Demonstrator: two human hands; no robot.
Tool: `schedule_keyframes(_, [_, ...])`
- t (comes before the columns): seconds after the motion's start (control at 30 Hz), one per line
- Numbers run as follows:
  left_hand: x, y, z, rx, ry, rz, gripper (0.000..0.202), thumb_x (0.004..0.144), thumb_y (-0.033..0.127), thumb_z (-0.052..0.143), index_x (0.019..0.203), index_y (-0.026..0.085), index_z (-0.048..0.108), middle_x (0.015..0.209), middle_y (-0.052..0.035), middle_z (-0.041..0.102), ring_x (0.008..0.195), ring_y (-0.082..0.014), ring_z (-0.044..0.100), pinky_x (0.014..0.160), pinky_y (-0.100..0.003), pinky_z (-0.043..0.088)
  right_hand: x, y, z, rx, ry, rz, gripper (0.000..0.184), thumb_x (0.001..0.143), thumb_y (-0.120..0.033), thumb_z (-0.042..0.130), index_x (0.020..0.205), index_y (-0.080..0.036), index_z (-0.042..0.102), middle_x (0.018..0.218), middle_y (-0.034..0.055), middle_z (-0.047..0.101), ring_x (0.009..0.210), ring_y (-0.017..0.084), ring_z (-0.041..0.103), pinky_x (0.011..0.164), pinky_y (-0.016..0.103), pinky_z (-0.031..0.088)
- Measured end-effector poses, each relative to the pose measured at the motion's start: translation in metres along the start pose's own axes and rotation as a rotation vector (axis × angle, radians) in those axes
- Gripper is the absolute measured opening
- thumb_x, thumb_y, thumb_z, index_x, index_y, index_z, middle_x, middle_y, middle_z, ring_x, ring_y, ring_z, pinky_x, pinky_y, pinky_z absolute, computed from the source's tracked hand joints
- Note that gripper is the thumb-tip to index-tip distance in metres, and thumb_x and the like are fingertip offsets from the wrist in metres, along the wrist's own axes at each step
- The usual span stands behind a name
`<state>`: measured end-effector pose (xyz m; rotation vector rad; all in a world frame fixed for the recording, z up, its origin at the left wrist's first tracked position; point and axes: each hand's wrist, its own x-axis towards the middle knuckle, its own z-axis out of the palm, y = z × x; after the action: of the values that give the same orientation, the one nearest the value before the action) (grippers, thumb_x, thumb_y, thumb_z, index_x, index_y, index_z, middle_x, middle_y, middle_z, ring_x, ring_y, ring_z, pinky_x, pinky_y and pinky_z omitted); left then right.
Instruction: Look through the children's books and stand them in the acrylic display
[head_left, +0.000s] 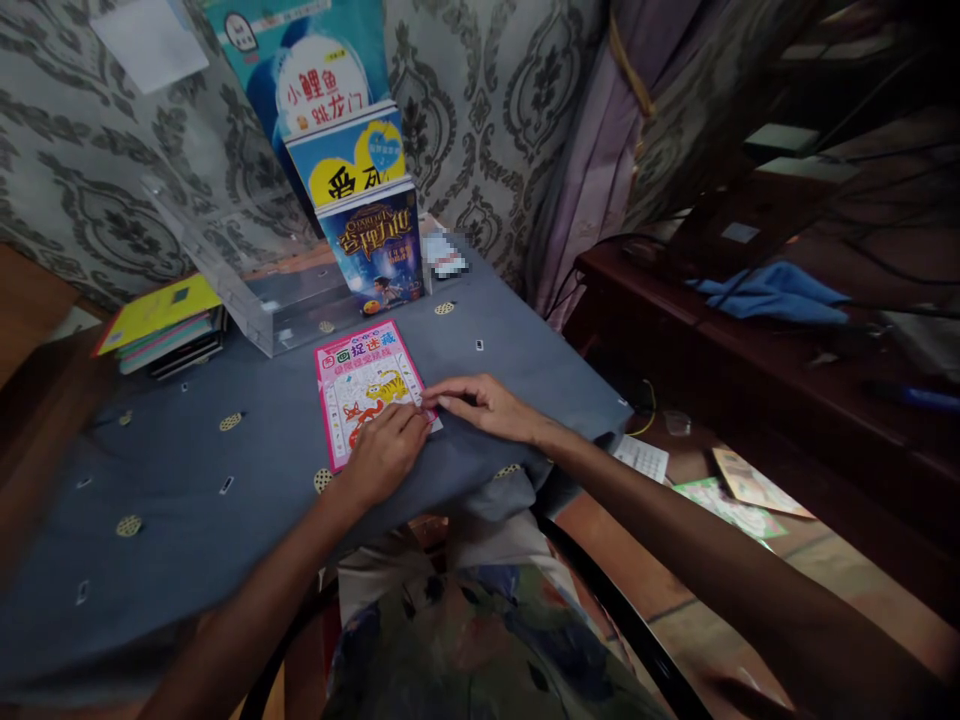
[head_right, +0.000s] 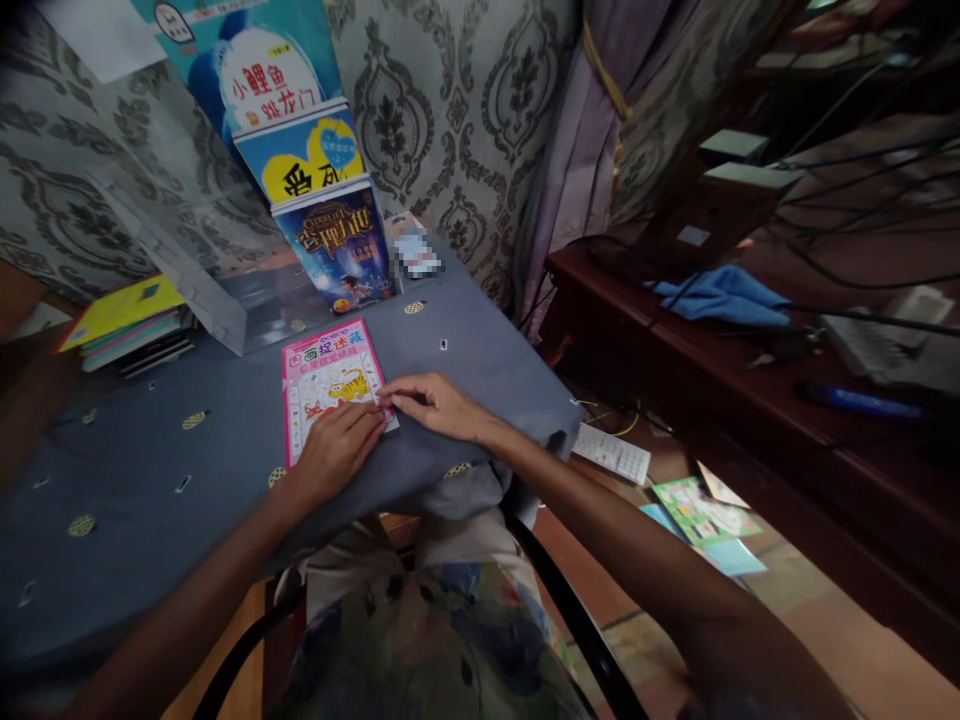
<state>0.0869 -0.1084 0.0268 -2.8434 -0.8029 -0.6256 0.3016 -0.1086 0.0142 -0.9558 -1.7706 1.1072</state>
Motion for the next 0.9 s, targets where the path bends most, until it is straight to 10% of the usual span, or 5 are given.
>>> schedule_keyframes(0.67, [-0.005, 0.004, -0.002, -0.011, -0.022, -0.023, 0.025, 0.103, 0.025, 0.041, 0.109, 0.016, 0.064, 0.110, -0.0087, 0.070, 0.102, -0.0206, 0.067, 0.088, -0.037, 0.057, -0.002, -0.006, 0.002, -0.177, -0.048, -0.063, 0.028, 0.093, -0.043, 0.057, 0.087, -0.024, 0.078, 0.096, 0.0018, 0.078, 0.098, 0.020, 0.071, 0.091, 0.034, 0.053])
schedule_keyframes(0.9, [-0.038, -0.012, -0.027, 0.051, -0.137, -0.147, 0.025, 0.100, 0.032, 0.051, 0.116, 0.016, 0.061, 0.121, -0.0095, 0.069, 0.113, -0.0226, 0.064, 0.096, -0.039, 0.055, -0.001, 0.000, 0.005, -0.193, -0.034, -0.114, 0.016, 0.089, -0.037, 0.065, 0.086, -0.026, 0.077, 0.097, 0.0037, 0.079, 0.107, 0.021, 0.070, 0.096, 0.040, 0.054])
